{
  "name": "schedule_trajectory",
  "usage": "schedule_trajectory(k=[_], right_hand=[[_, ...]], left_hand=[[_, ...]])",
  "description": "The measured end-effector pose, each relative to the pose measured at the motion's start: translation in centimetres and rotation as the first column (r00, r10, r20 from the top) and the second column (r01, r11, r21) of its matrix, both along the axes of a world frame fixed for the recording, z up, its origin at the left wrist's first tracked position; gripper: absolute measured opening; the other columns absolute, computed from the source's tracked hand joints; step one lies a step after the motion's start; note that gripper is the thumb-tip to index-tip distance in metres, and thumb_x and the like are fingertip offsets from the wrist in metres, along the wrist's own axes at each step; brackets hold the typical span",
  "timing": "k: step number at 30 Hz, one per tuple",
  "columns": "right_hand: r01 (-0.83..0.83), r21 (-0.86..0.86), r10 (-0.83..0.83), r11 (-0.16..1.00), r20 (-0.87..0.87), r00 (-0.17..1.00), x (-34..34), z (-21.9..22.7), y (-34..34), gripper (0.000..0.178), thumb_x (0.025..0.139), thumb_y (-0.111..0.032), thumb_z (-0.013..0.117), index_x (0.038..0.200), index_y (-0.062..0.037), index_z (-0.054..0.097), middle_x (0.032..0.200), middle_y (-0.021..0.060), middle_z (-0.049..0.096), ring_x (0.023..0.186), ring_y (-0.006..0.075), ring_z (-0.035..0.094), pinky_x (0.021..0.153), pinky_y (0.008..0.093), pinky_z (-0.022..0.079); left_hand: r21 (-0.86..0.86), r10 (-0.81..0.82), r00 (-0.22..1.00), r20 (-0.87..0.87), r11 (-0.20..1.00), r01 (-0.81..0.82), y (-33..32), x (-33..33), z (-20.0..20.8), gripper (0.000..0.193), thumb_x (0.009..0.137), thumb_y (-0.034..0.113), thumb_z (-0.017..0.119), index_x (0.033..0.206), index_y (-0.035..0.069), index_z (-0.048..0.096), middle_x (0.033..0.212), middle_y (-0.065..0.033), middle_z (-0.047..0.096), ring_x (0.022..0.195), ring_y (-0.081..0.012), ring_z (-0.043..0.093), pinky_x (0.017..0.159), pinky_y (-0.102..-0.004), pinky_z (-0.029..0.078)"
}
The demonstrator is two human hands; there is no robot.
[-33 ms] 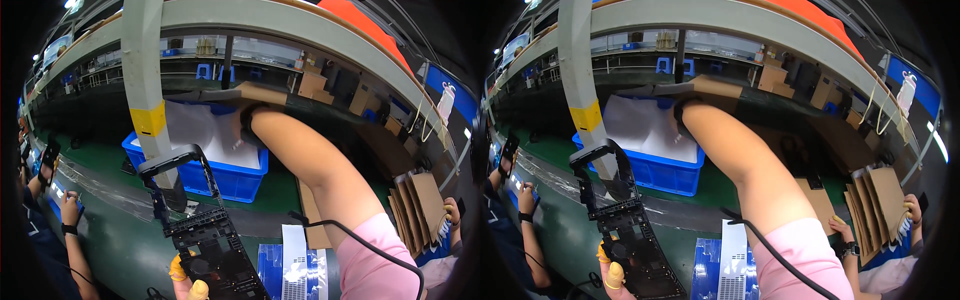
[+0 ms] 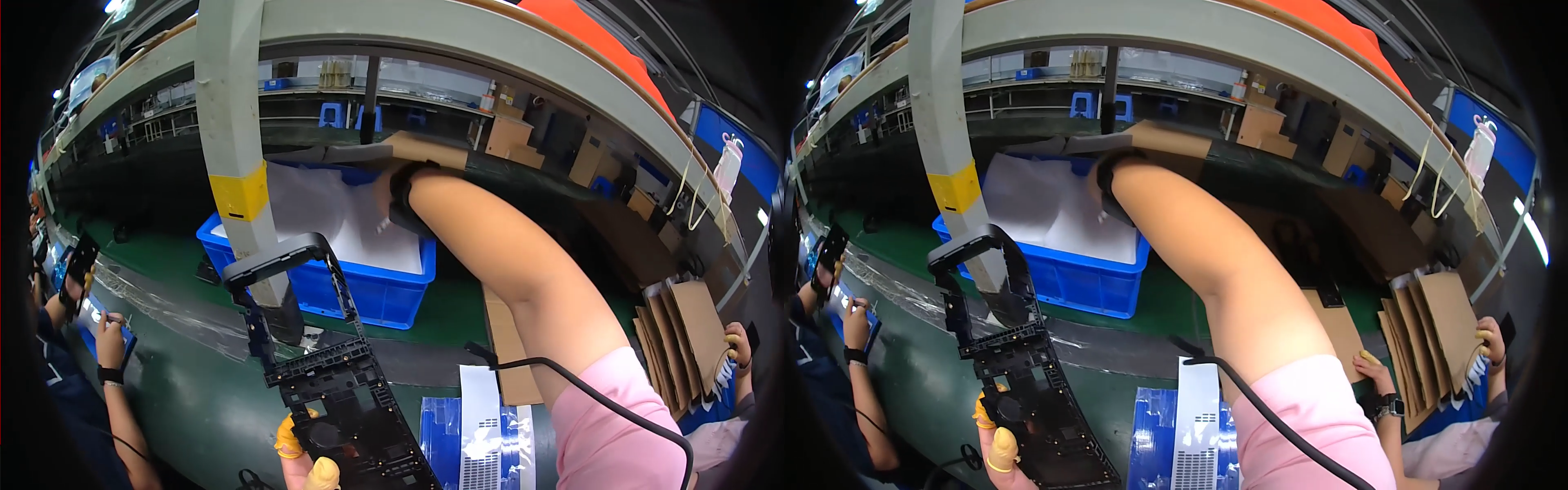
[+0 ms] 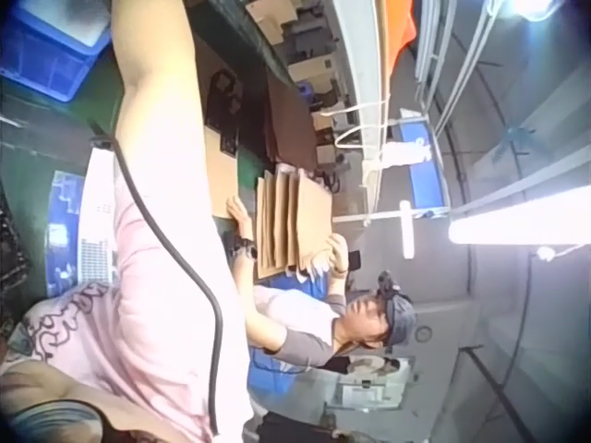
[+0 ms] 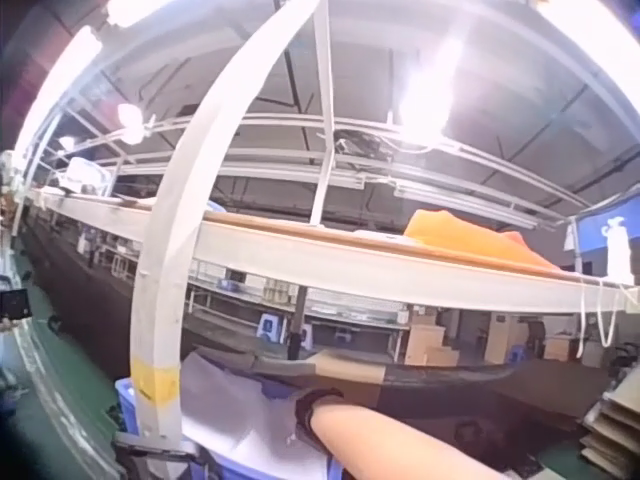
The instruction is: Manually assemble a plastic component onto a circuit board housing using tweezers and a stylus.
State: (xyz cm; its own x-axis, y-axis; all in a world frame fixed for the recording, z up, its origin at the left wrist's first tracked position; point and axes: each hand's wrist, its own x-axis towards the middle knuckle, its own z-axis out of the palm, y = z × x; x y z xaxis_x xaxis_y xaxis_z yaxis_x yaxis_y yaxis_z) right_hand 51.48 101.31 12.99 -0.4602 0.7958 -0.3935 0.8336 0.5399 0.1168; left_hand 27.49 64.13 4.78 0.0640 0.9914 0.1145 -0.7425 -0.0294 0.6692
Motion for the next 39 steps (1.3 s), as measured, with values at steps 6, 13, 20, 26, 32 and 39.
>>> schedule_trajectory(k=[6,13,20,26,32,39], right_hand=[[-0.07,-0.121,0.064,0.99,-0.049,0.997,-3.2,-3.4,0.3,0.038,0.067,-0.034,0.062,0.099,-0.0151,0.066,0.099,0.0071,0.063,0.095,0.019,0.057,0.079,0.0312,0.043],[-0.052,-0.122,0.042,0.991,-0.081,0.996,-1.7,-0.8,-0.5,0.041,0.065,-0.039,0.063,0.1,-0.0179,0.066,0.097,0.0033,0.064,0.091,0.0161,0.058,0.076,0.0292,0.044],[0.322,0.212,-0.082,0.923,-0.709,0.701,1.4,10.8,-22.9,0.028,0.087,-0.019,0.048,0.11,-0.0077,0.059,0.067,0.0021,0.057,0.051,0.0068,0.046,0.046,0.0211,0.04],[0.444,0.266,0.003,0.856,-0.86,0.51,3.5,0.2,-40.0,0.03,0.08,-0.003,0.053,0.11,-0.008,0.058,0.089,0.0108,0.063,0.073,0.0221,0.059,0.066,0.0281,0.046],[0.476,-0.38,0.156,0.793,-0.629,-0.762,4.3,-8.3,-48.0,0.004,0.085,-0.008,0.053,0.086,-0.0043,0.056,0.064,0.0043,0.052,0.046,0.0045,0.035,0.042,0.0176,0.026],[0.145,-0.57,0.023,0.809,-0.216,-0.976,5.8,-13.1,-49.6,0.045,0.093,-0.034,0.036,0.066,-0.0014,0.051,0.068,0.0139,0.054,0.054,0.018,0.044,0.054,0.0287,0.037]], left_hand=[[-0.04,-0.075,0.996,0.053,0.996,0.077,-0.1,-1.1,-0.4,0.052,0.082,-0.003,0.046,0.13,0.009,0.031,0.129,-0.0087,0.037,0.117,-0.0191,0.037,0.1,-0.0333,0.027],[0.003,-0.038,0.999,-0.008,0.999,0.038,0.0,0.2,0.6,0.041,0.084,0.011,0.047,0.123,0.002,0.036,0.115,-0.0104,0.048,0.102,-0.0196,0.05,0.09,-0.0331,0.039],[-0.047,-0.186,0.979,0.079,0.981,0.191,0.3,2.2,-0.3,0.038,0.083,0.012,0.05,0.119,0.005,0.038,0.108,-0.0111,0.052,0.095,-0.0221,0.055,0.08,-0.0373,0.048],[-0.236,-0.281,0.959,-0.022,0.934,0.268,0.1,4.9,-4.2,0.037,0.083,0.008,0.056,0.116,0.006,0.039,0.099,-0.0082,0.056,0.088,-0.0134,0.054,0.075,-0.0277,0.047],[-0.234,-0.31,0.941,-0.137,0.933,0.274,-0.7,6.6,-6.3,0.027,0.089,0.017,0.05,0.112,0.007,0.042,0.098,-0.0044,0.054,0.083,-0.012,0.055,0.074,-0.0272,0.048],[-0.195,-0.357,0.927,-0.118,0.923,0.331,-0.7,8.1,-6.7,0.025,0.088,0.018,0.051,0.109,0.007,0.042,0.098,-0.0059,0.053,0.083,-0.0138,0.056,0.072,-0.0298,0.05]])
